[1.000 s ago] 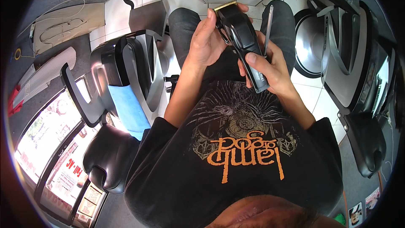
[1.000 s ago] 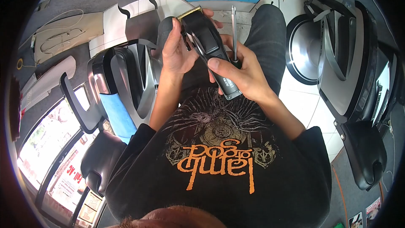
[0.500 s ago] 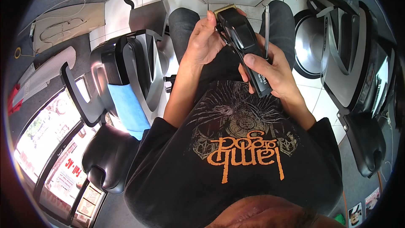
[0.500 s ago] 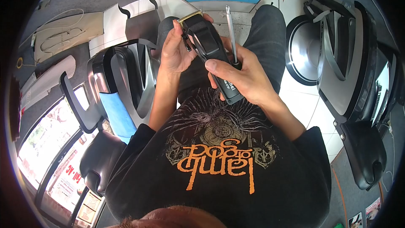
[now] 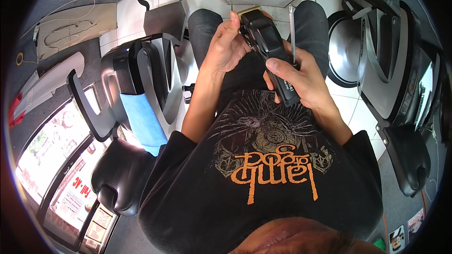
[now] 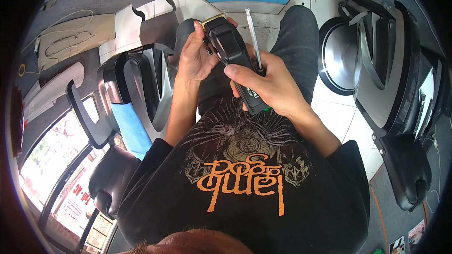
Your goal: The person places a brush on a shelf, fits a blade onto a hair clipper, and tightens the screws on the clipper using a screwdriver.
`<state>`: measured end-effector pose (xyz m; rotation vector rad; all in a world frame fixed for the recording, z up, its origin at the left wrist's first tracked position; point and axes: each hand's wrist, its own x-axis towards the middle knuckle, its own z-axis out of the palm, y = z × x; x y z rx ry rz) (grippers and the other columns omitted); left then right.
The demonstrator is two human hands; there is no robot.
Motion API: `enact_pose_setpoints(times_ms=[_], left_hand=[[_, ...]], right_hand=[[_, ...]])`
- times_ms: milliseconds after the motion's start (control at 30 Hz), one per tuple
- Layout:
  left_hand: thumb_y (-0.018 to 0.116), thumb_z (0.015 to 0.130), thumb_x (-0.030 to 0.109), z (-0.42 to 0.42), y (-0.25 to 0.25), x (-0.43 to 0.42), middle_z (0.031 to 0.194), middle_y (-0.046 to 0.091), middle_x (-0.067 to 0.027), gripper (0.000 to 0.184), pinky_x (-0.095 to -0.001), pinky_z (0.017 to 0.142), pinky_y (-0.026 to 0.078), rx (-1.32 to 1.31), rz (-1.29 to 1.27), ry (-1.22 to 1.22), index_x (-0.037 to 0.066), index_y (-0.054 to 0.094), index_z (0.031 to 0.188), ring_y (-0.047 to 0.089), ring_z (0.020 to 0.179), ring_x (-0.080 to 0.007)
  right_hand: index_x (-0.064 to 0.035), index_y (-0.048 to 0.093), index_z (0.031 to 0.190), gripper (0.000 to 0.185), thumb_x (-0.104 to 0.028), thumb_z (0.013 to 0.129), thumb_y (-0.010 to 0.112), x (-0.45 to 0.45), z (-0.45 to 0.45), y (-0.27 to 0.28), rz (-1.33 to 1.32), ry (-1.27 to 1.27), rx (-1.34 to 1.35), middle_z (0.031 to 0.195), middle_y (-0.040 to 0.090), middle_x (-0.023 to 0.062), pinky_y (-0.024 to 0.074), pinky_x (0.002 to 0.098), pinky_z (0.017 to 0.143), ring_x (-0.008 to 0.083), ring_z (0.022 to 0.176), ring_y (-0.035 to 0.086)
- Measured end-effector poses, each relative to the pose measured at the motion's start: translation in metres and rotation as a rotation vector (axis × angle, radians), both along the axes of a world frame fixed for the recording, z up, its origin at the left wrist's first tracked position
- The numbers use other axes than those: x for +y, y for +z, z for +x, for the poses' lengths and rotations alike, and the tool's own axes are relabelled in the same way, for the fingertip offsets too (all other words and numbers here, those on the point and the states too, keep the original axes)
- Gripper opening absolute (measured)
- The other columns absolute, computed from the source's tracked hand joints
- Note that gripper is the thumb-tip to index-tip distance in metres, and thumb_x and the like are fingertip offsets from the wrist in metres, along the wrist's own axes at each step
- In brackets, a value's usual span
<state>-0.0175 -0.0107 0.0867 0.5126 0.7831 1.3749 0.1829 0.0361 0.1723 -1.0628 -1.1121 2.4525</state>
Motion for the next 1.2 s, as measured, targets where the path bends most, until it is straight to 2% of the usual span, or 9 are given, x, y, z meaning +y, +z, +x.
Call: enact_pose_setpoints(times_ms=[367, 567, 667, 767, 867, 967, 1067, 1167, 1200], left_hand=[[0.044, 0.109, 0.057, -0.002, -0.003, 0.000, 0.138, 0.061, -0.0207, 0.070, -0.0444, 0.094, 0.064, -0.020, 0.007, -0.024, -0.006, 0.055, 0.140, 0.069, 0.119, -0.0286], [0.040, 0.108, 0.063, 0.010, -0.003, 0.005, 0.136, 0.062, -0.0206, 0.079, -0.0486, 0.100, 0.060, -0.043, -0.020, 0.041, -0.004, 0.048, 0.148, 0.064, 0.127, -0.0311], [0.041, 0.108, 0.062, 0.007, -0.007, 0.006, 0.134, 0.066, -0.0130, 0.074, -0.0433, 0.101, 0.058, -0.045, 0.062, 0.019, -0.001, 0.056, 0.145, 0.066, 0.123, -0.0233], [0.042, 0.108, 0.062, 0.011, -0.007, 0.006, 0.132, 0.066, -0.0114, 0.074, -0.0409, 0.100, 0.057, -0.014, 0.072, 0.116, -0.002, 0.056, 0.145, 0.066, 0.120, -0.0233], [0.043, 0.107, 0.062, 0.002, -0.007, 0.005, 0.134, 0.065, -0.0103, 0.075, -0.0383, 0.097, 0.057, 0.083, 0.130, 0.066, -0.003, 0.058, 0.142, 0.066, 0.119, -0.0221], [0.043, 0.107, 0.063, -0.003, -0.005, 0.004, 0.136, 0.062, -0.0100, 0.075, -0.0364, 0.096, 0.056, 0.189, 0.167, 0.036, -0.004, 0.061, 0.138, 0.065, 0.117, -0.0199], [0.043, 0.106, 0.064, 0.000, 0.006, 0.002, 0.138, 0.060, -0.0094, 0.076, -0.0348, 0.094, 0.054, 0.211, 0.076, 0.026, -0.005, 0.063, 0.134, 0.064, 0.116, -0.0183], [0.044, 0.106, 0.064, -0.001, -0.001, -0.001, 0.136, 0.060, -0.0088, 0.076, -0.0338, 0.093, 0.054, 0.134, 0.070, -0.026, -0.005, 0.064, 0.131, 0.064, 0.115, -0.0180], [0.044, 0.106, 0.064, 0.000, -0.003, -0.002, 0.135, 0.060, -0.0087, 0.076, -0.0336, 0.093, 0.054, 0.103, 0.074, -0.012, -0.005, 0.064, 0.131, 0.064, 0.115, -0.0179]], right_hand=[[0.0018, 0.061, 0.129, 0.045, -0.028, 0.099, 0.075, -0.002, -0.001, -0.003, 0.013, 0.008, -0.041, 0.074, 0.066, 0.0060, 0.0520, 0.0261, 0.049, 0.0109, 0.057, 0.063], [0.0012, 0.060, 0.133, 0.047, -0.028, 0.099, 0.075, -0.001, -0.002, -0.009, 0.029, -0.045, -0.031, 0.075, 0.066, 0.0058, 0.0524, 0.0257, 0.049, 0.0108, 0.058, 0.063], [0.0000, 0.057, 0.135, 0.047, -0.032, 0.102, 0.069, 0.000, -0.001, -0.006, 0.016, -0.038, -0.004, 0.075, 0.067, 0.0072, 0.0528, 0.0254, 0.048, 0.0119, 0.056, 0.064], [0.0004, 0.046, 0.148, 0.058, -0.041, 0.108, 0.055, -0.001, -0.001, -0.019, -0.082, -0.045, 0.068, 0.076, 0.067, 0.0122, 0.0530, 0.0242, 0.045, 0.0139, 0.051, 0.063], [-0.0007, 0.047, 0.144, 0.054, -0.043, 0.110, 0.052, -0.003, -0.004, -0.022, -0.128, -0.097, 0.109, 0.074, 0.066, 0.0136, 0.0519, 0.0247, 0.043, 0.0153, 0.048, 0.062], [-0.0014, 0.050, 0.145, 0.057, -0.044, 0.108, 0.058, -0.001, 0.001, -0.027, -0.141, -0.093, 0.107, 0.072, 0.066, 0.0100, 0.0483, 0.0251, 0.041, 0.0146, 0.044, 0.061], [-0.0015, 0.052, 0.146, 0.059, -0.046, 0.107, 0.058, -0.004, 0.002, -0.031, -0.119, -0.103, 0.032, 0.071, 0.066, 0.0094, 0.0477, 0.0254, 0.041, 0.0138, 0.044, 0.060], [-0.0018, 0.056, 0.145, 0.059, -0.047, 0.107, 0.059, -0.003, 0.002, -0.033, -0.075, -0.083, 0.013, 0.071, 0.065, 0.0086, 0.0477, 0.0252, 0.041, 0.0127, 0.044, 0.059], [-0.0018, 0.056, 0.136, 0.053, -0.047, 0.107, 0.058, -0.003, 0.001, -0.032, -0.064, -0.078, 0.015, 0.070, 0.064, 0.0102, 0.0477, 0.0251, 0.040, 0.0131, 0.044, 0.058]])
